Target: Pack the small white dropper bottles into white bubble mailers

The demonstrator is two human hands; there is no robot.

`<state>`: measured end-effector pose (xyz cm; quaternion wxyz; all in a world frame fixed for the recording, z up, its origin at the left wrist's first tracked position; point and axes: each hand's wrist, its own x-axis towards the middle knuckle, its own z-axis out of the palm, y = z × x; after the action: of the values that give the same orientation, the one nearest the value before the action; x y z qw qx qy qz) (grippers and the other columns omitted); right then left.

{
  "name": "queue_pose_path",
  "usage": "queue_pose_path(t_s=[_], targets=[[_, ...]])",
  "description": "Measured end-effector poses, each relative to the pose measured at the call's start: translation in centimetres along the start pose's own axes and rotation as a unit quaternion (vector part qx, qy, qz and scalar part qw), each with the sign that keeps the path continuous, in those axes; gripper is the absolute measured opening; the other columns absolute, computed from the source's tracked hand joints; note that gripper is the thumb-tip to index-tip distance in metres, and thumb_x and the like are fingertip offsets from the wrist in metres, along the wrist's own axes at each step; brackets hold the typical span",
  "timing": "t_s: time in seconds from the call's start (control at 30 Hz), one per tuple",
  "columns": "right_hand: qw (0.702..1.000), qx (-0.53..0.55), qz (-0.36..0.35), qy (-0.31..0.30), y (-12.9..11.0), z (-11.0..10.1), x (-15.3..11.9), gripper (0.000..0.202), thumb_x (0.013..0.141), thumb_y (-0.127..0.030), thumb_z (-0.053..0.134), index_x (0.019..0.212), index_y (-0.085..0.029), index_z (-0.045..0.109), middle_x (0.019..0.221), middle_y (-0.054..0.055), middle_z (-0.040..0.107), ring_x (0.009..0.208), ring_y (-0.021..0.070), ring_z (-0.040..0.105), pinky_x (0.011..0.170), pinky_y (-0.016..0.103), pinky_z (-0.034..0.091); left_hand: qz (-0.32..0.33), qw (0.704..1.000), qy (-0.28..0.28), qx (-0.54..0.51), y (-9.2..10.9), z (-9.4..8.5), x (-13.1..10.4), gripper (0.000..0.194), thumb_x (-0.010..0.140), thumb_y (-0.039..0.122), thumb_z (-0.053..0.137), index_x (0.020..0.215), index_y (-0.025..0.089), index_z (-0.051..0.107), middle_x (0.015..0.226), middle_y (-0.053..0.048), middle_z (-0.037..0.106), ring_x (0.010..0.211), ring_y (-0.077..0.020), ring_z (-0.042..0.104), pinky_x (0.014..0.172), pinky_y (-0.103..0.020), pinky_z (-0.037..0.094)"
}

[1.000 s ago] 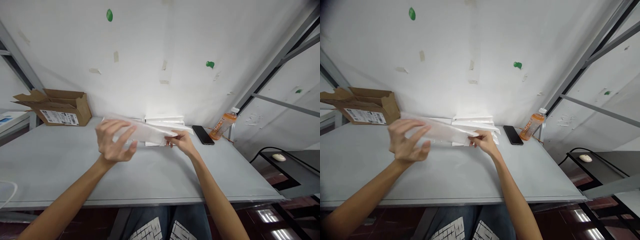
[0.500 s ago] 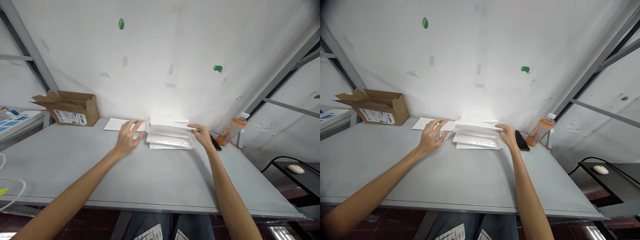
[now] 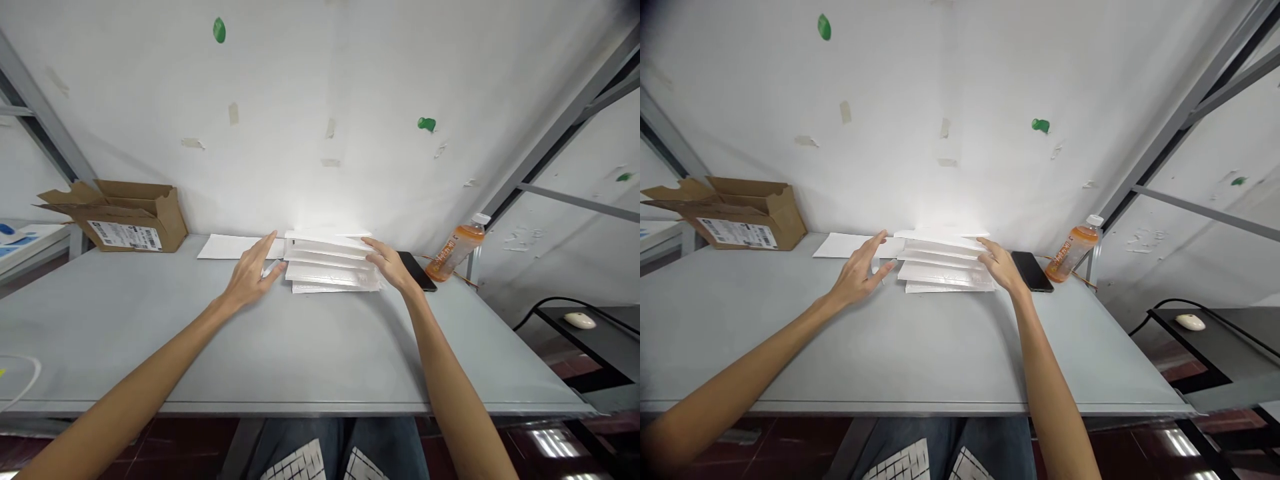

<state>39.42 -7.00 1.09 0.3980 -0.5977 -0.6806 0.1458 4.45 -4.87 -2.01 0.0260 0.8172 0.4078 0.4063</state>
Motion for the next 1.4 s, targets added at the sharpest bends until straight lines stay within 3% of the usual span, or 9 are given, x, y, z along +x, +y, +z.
queue_pose_path(t_s=[0.2,0.47,0.77,0.9,0.97,1.03,1.17,1.3,1.4], targets=[[0.994,-0.052,-0.061,0.071,-0.3,0.7,-0.5,0.058,0.086,-0.058,0.06,0.132,-0.022,0.063,0.136,0.013,0.062,0.126,0.0302,0.057,0.107,0.048,0.043,-0.094,0.99,-0.024,0.101,-4.6,0.8,0.6,0.045,0.097,0.04,0.037,0.13,0.022,0.062,0.137,-0.012,0.059,0.129,-0.0288,0.054,0.108,-0.047,0.042],[0.976,-0.074,-0.088,0.185,-0.1,1.0,-0.6,0.061,0.089,-0.066,0.053,0.131,-0.022,0.06,0.127,0.015,0.063,0.114,0.0295,0.062,0.096,0.047,0.05,-0.204,0.927,-0.205,0.239,-10.9,-0.9,0.6,0.058,0.094,0.024,0.029,0.149,0.018,0.048,0.16,-0.01,0.039,0.15,-0.0304,0.03,0.118,-0.056,0.026],[0.947,-0.076,-0.136,0.281,0.1,0.6,-0.1,0.045,0.093,-0.056,0.052,0.117,-0.02,0.064,0.118,0.014,0.066,0.108,0.0268,0.064,0.093,0.047,0.051,-0.189,0.91,-0.226,0.292,-9.8,-2.3,1.1,0.052,0.088,0.023,0.038,0.132,0.022,0.064,0.141,-0.011,0.06,0.131,-0.034,0.053,0.105,-0.051,0.039],[0.905,-0.079,-0.172,0.382,-2.3,0.3,-1.0,0.036,0.095,-0.05,0.048,0.102,-0.02,0.067,0.103,0.013,0.068,0.102,0.0279,0.064,0.089,0.047,0.053,-0.217,0.905,-0.193,0.31,-9.3,-2.4,1.3,0.042,0.088,0.035,0.043,0.111,0.019,0.074,0.119,-0.017,0.071,0.117,-0.0405,0.059,0.101,-0.056,0.037],[0.899,-0.079,-0.166,0.398,-4.6,1.2,-2.3,0.037,0.098,-0.047,0.041,0.101,-0.021,0.068,0.1,0.014,0.067,0.099,0.0288,0.064,0.086,0.048,0.054,-0.228,0.907,-0.169,0.31,-9.6,-2.4,1.2,0.048,0.091,0.046,0.041,0.112,0.017,0.074,0.123,-0.019,0.069,0.12,-0.0423,0.056,0.102,-0.058,0.036],[0.927,-0.078,-0.158,0.331,-7.2,3.3,-3.9,0.039,0.1,-0.042,0.035,0.102,-0.022,0.07,0.098,0.015,0.068,0.098,0.0289,0.064,0.088,0.047,0.053,-0.213,0.918,-0.165,0.291,-10.2,-2.1,0.9,0.055,0.093,0.052,0.039,0.125,0.019,0.068,0.14,-0.019,0.059,0.133,-0.0408,0.047,0.108,-0.057,0.033],[0.979,-0.087,-0.162,0.084,-12.5,10.0,-6.1,0.035,0.099,-0.036,0.039,0.102,-0.023,0.071,0.101,0.014,0.068,0.095,0.0257,0.065,0.079,0.037,0.053,-0.204,0.926,-0.224,0.226,-11.0,-2.0,0.4,0.062,0.097,0.054,0.029,0.145,0.021,0.053,0.161,-0.014,0.036,0.149,-0.0351,0.03,0.116,-0.056,0.024],[0.979,-0.169,-0.092,-0.06,-16.5,16.2,-5.0,0.03,0.098,-0.035,0.044,0.107,-0.02,0.067,0.109,0.014,0.064,0.097,0.0259,0.063,0.071,0.033,0.051,-0.242,0.918,-0.225,0.22,-10.9,-3.2,0.7,0.061,0.095,0.058,0.033,0.135,0.023,0.062,0.151,-0.014,0.05,0.141,-0.037,0.042,0.111,-0.057,0.031],[0.967,-0.235,-0.034,-0.088,-18.1,19.3,-3.1,0.042,0.097,-0.041,0.049,0.126,-0.013,0.059,0.119,0.022,0.059,0.107,0.0338,0.057,0.07,0.038,0.051,-0.285,0.91,-0.206,0.22,-11.0,-4.8,1.1,0.053,0.092,0.055,0.039,0.119,0.023,0.073,0.13,-0.014,0.068,0.123,-0.038,0.059,0.103,-0.052,0.04]])
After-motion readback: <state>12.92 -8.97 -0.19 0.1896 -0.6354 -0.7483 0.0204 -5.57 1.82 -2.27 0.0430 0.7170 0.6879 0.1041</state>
